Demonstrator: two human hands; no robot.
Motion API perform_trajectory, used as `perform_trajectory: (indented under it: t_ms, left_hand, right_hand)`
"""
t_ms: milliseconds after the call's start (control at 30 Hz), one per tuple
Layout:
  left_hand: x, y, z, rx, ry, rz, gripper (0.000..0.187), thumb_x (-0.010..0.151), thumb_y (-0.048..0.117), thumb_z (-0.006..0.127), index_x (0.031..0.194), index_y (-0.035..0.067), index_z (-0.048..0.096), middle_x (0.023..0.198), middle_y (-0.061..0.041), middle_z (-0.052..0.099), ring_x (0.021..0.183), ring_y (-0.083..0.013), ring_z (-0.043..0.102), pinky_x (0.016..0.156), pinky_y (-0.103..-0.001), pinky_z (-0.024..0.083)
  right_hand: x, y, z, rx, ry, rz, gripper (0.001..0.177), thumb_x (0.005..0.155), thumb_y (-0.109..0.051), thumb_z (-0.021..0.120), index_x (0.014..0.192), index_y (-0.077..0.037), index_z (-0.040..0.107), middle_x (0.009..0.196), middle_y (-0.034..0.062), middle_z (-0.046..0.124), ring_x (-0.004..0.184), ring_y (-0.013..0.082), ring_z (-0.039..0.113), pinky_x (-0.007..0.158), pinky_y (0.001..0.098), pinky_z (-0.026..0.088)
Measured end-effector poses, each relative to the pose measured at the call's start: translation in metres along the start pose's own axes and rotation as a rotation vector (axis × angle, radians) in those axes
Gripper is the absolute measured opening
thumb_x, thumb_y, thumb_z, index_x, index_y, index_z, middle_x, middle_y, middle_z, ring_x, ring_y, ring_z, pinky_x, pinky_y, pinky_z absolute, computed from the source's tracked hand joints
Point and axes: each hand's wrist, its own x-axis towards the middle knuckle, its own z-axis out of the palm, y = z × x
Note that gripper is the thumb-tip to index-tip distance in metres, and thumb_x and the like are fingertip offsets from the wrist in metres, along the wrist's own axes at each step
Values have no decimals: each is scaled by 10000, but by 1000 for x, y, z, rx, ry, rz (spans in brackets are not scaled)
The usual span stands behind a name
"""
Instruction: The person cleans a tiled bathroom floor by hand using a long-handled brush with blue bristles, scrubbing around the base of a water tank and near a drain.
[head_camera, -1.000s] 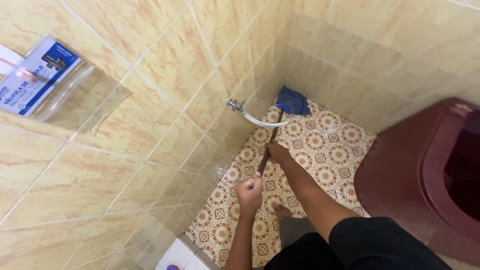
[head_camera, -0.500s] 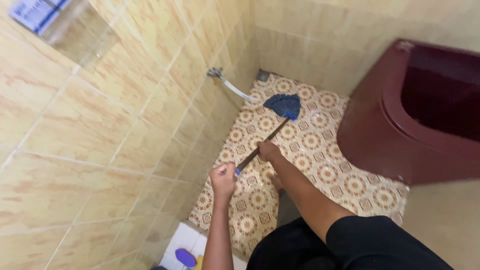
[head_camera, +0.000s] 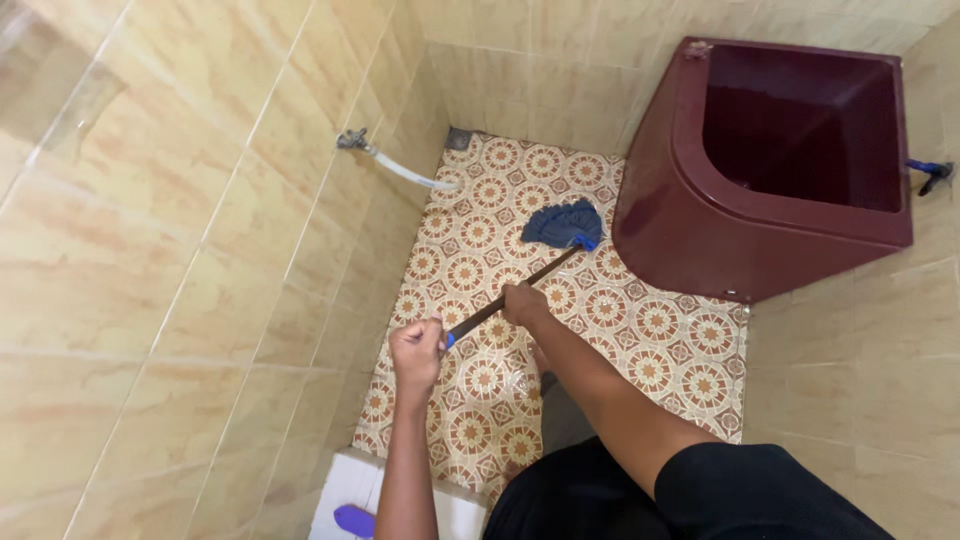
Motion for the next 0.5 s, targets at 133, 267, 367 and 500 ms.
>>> perform_trajectory:
  t_ms: [133, 267, 367, 500]
  left_hand:
    - [25, -13, 32, 49, -55, 58, 454, 997, 97, 618, 548, 64, 562, 530, 12, 545, 439, -41, 385, 421, -237, 274]
    - [62, -23, 70, 110, -81, -15, 434, 965, 88, 623, 532, 73, 585, 504, 19, 547, 410, -43, 407, 396, -243, 285]
    - [91, -26, 101, 263, -102, -20, 483, 987, 119, 636, 516, 87, 533, 472, 31, 486, 401, -44, 359, 398, -240, 251]
    - [123, -34, 148, 162, -139, 25, 455, 946, 71, 636, 501, 74, 539, 462, 30, 526, 382, -55, 403, 377, -263, 262]
  right_hand:
    - [28, 34, -14, 13, 72, -6, 332, 890, -266, 695, 1209, -184, 661, 1252, 150, 642, 1158, 345, 653, 927, 468, 565]
    - [70, 67, -33, 38, 88, 37, 347, 898, -285, 703, 1214, -159, 632, 1306, 175, 581, 1127, 380, 662, 920, 491, 565]
    - [105, 91, -56, -3, 111, 11, 322, 909, -291, 690, 1208, -180, 641, 1257, 169, 631, 1138, 363, 676, 959, 481, 556]
    - [134, 120, -82, 85, 171, 25, 371, 870, -379, 752, 1139, -153, 633, 1291, 174, 577, 1165, 387, 634, 955, 504, 529]
